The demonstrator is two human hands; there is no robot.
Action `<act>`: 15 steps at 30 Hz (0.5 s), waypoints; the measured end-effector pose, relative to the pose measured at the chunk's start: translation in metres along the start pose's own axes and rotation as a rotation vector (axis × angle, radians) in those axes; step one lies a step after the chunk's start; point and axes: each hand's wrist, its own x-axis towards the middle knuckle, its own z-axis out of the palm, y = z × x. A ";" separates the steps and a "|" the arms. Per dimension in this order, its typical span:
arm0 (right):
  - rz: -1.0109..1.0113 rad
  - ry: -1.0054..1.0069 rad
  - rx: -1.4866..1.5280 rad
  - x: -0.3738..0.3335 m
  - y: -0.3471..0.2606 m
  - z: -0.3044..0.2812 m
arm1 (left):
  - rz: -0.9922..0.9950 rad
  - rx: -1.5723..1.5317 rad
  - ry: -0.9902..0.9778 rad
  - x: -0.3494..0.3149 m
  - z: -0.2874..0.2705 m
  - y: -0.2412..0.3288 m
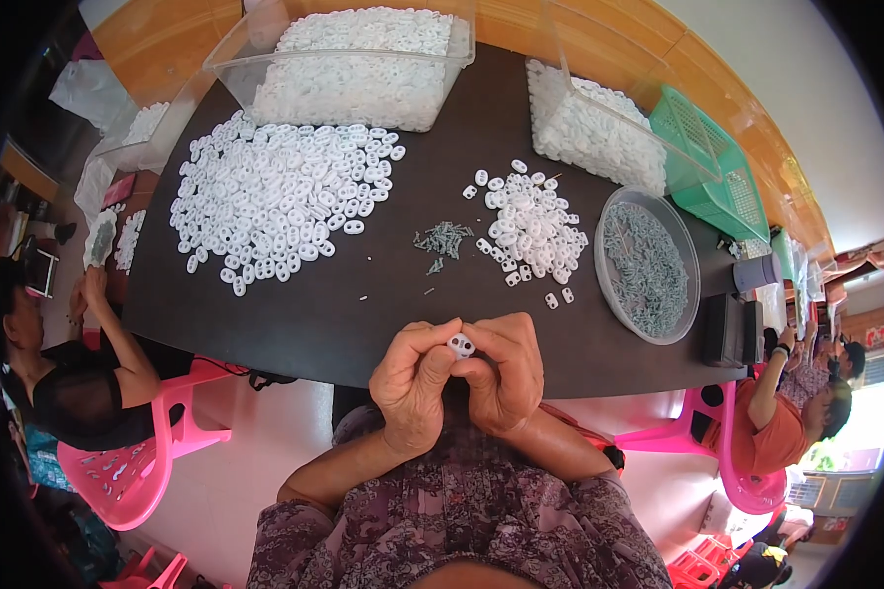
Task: The recorder manually assembles small plastic components by inserting tiny metal pins into pre-drilled holes at a workshop table.
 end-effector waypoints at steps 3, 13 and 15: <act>-0.035 0.022 -0.024 -0.003 0.001 0.002 | 0.003 0.001 0.012 -0.003 0.004 -0.001; -0.088 0.045 -0.005 -0.005 0.005 0.007 | 0.118 0.071 0.032 -0.002 0.003 -0.012; -0.071 0.036 -0.001 -0.005 0.006 0.007 | 0.111 0.083 0.038 -0.002 0.004 -0.012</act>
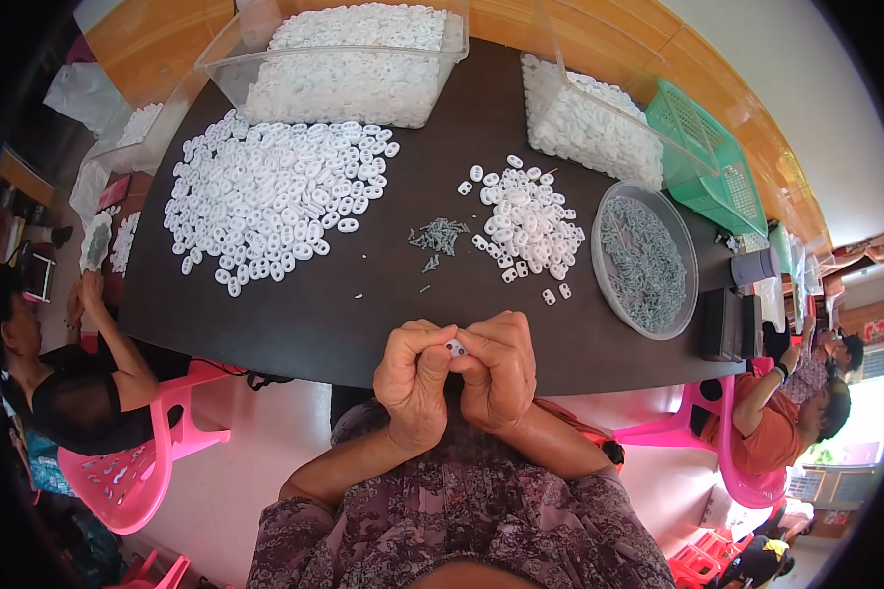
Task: The recorder manually assembles small plastic components by inserting tiny metal pins into pre-drilled holes at a workshop table.
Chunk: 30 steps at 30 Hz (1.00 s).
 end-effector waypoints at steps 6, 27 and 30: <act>0.098 -0.070 -0.056 0.008 -0.002 -0.012 | -0.052 0.035 -0.053 0.005 -0.003 0.002; 0.059 0.067 -0.898 0.192 0.198 -0.139 | -0.306 0.170 -0.048 0.030 -0.027 0.005; -0.060 0.041 -0.684 0.168 0.167 -0.106 | -0.281 0.207 -0.053 0.030 -0.032 0.000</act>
